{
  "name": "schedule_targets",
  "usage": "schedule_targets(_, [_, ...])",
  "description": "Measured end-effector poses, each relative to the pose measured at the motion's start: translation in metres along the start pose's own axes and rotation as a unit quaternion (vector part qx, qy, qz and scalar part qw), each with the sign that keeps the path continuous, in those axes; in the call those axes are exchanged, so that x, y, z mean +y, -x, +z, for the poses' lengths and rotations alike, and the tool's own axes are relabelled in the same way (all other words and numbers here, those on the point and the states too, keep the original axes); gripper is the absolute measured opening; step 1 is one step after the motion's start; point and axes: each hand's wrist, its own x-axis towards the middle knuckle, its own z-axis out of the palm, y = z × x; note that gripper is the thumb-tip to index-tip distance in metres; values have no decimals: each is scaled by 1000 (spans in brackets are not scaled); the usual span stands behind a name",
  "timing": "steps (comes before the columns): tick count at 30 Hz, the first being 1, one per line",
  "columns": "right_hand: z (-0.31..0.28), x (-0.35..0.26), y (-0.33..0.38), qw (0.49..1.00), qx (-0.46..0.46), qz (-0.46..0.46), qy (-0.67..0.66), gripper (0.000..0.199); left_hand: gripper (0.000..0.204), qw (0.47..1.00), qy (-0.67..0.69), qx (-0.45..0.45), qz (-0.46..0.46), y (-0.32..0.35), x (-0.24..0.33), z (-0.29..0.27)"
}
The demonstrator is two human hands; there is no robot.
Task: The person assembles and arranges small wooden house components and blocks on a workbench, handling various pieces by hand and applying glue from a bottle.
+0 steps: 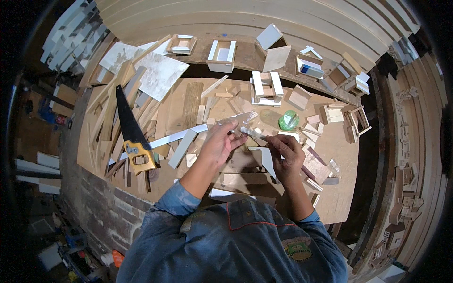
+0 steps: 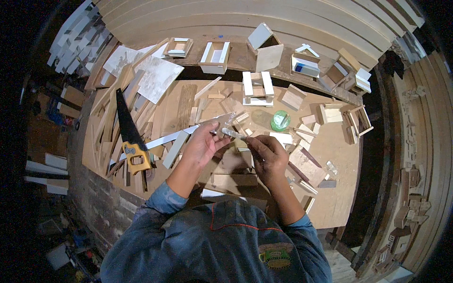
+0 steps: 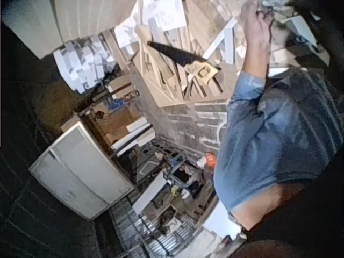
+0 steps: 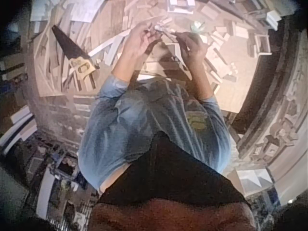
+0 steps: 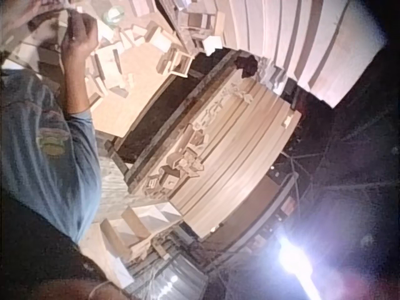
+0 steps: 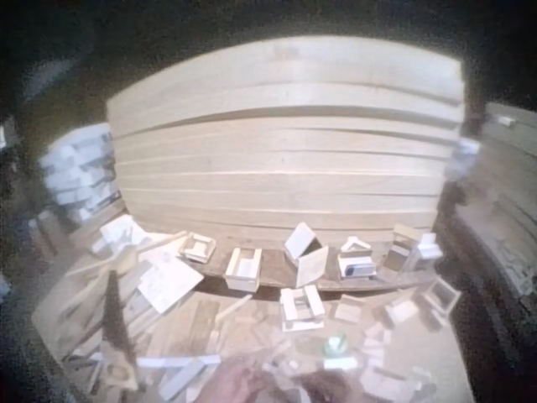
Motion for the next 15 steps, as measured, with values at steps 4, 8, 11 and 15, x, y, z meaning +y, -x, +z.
schedule_targets(4, [-1,2,1,1000,0,-15,20,20,21,1000,-21,-15,-16,-2,1,-2])
schedule_targets(8, [-2,4,2,1000,-2,1,19,18,21,999,-32,-23,-12,-2,1,-3])
schedule_targets(11, [-2,6,2,1000,-7,-18,6,16,20,999,-44,-17,-5,-1,0,-1])
schedule_targets(15, [-8,1,-1,999,-25,21,-1,15,19,994,-105,-8,15,0,1,2])
